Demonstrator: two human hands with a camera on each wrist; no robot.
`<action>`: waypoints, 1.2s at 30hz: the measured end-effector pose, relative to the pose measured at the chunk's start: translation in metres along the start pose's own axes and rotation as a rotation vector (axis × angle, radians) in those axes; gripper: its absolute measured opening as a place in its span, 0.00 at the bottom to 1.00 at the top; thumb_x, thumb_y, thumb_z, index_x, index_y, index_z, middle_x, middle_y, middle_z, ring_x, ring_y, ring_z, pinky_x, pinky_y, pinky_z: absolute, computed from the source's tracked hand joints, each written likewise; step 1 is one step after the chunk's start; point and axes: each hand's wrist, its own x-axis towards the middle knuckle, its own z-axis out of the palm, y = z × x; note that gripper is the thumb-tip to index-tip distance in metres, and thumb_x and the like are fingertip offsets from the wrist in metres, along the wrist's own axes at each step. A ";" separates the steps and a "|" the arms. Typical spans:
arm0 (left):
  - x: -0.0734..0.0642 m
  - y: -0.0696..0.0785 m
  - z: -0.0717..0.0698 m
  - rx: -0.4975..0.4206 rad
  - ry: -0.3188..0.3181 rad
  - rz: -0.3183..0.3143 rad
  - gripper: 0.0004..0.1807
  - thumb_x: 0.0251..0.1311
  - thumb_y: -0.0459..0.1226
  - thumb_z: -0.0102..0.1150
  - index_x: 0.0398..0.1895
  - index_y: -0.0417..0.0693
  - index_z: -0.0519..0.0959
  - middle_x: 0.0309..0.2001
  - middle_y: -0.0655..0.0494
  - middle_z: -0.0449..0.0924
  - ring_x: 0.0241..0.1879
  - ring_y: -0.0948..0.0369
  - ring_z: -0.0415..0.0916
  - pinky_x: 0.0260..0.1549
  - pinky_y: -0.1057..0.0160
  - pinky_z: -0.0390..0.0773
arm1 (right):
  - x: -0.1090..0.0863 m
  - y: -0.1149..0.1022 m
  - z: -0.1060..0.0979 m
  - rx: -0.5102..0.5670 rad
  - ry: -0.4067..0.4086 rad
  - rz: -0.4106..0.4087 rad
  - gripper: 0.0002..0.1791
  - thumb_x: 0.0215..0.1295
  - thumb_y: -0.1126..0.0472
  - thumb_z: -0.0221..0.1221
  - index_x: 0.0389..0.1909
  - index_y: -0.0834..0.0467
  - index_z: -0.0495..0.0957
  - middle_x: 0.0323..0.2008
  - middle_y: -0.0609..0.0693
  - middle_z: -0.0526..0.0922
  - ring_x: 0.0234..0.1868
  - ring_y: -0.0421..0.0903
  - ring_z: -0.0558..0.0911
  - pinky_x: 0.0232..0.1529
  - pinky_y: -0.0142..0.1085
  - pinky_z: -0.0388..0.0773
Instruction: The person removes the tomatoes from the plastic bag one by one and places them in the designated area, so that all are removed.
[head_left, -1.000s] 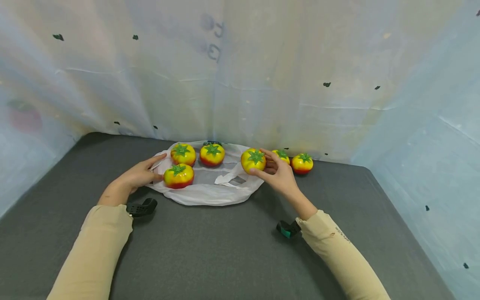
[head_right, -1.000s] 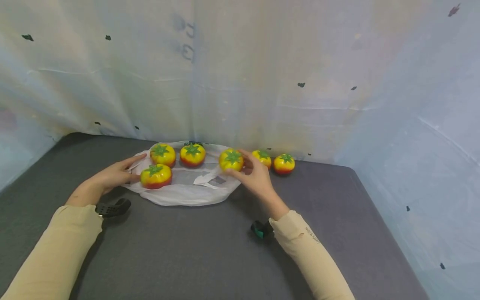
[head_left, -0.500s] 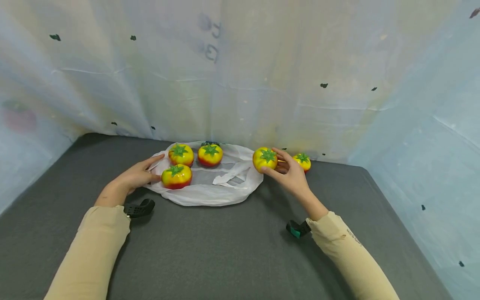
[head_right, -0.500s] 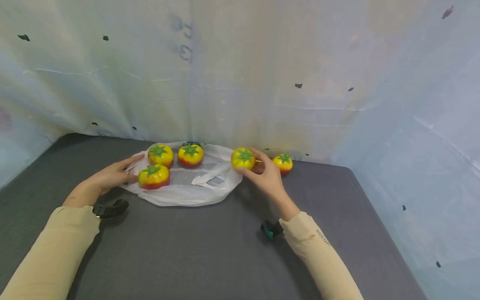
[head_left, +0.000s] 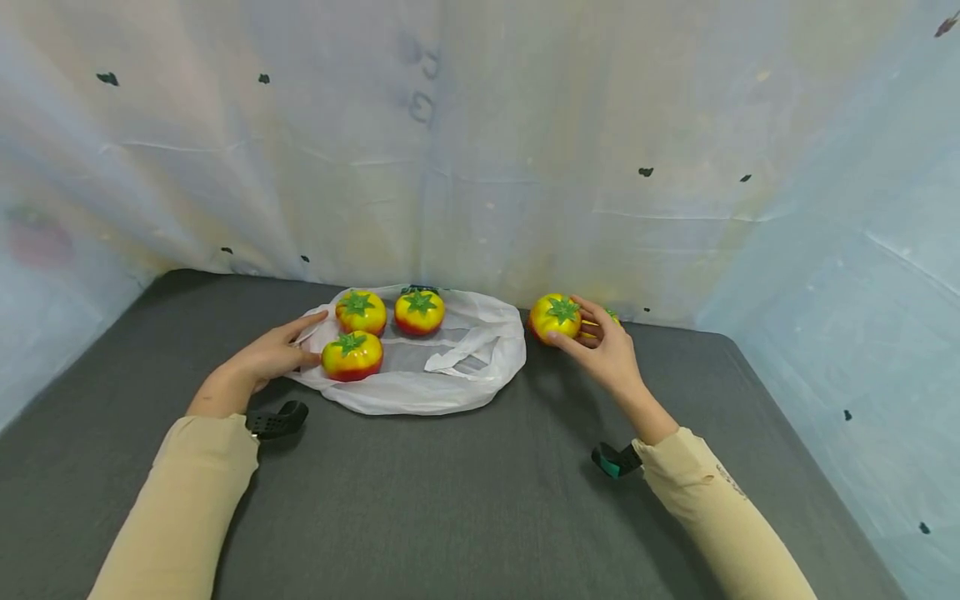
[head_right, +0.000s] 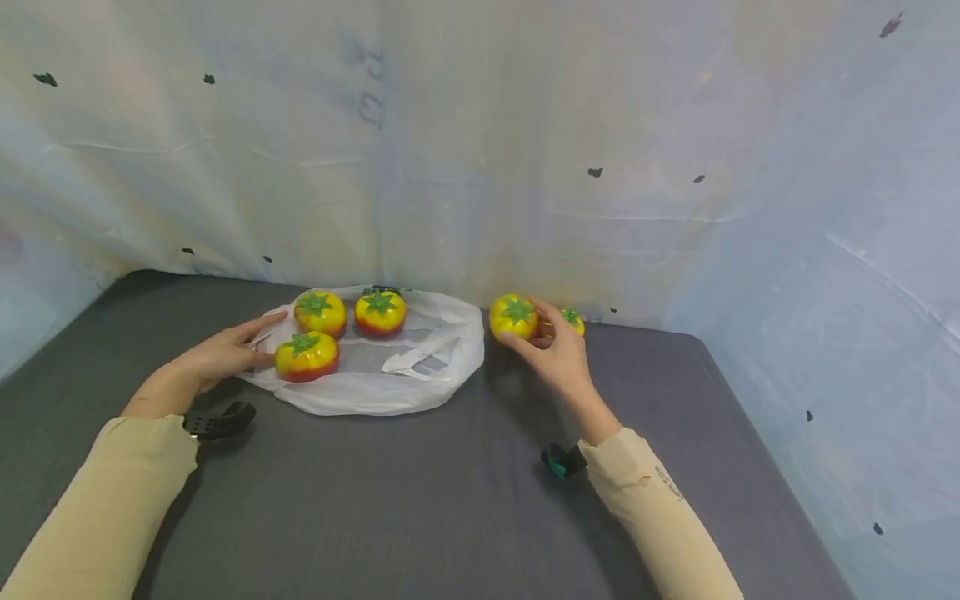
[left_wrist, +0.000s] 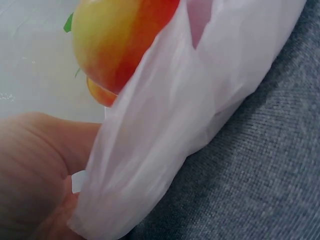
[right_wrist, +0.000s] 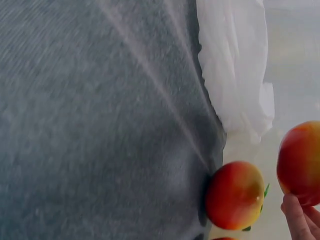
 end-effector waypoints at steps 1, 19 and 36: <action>0.000 0.000 0.000 0.000 -0.001 0.000 0.46 0.62 0.34 0.54 0.77 0.53 0.37 0.74 0.30 0.28 0.71 0.32 0.31 0.65 0.30 0.42 | 0.000 0.001 -0.002 -0.003 0.004 0.003 0.38 0.58 0.49 0.66 0.69 0.50 0.64 0.63 0.59 0.71 0.59 0.56 0.77 0.56 0.47 0.77; 0.000 0.000 -0.002 -0.003 -0.005 0.000 0.47 0.62 0.34 0.54 0.77 0.54 0.36 0.74 0.31 0.27 0.71 0.32 0.30 0.65 0.30 0.42 | -0.002 0.017 -0.024 -0.042 0.081 0.000 0.40 0.59 0.48 0.65 0.70 0.53 0.62 0.64 0.61 0.71 0.59 0.57 0.77 0.55 0.50 0.76; 0.002 -0.004 -0.004 -0.038 -0.029 0.024 0.48 0.62 0.35 0.55 0.77 0.53 0.37 0.74 0.30 0.26 0.71 0.32 0.29 0.65 0.30 0.41 | -0.008 0.024 -0.049 -0.065 0.165 0.056 0.41 0.59 0.47 0.64 0.71 0.54 0.61 0.64 0.63 0.70 0.60 0.58 0.75 0.57 0.50 0.75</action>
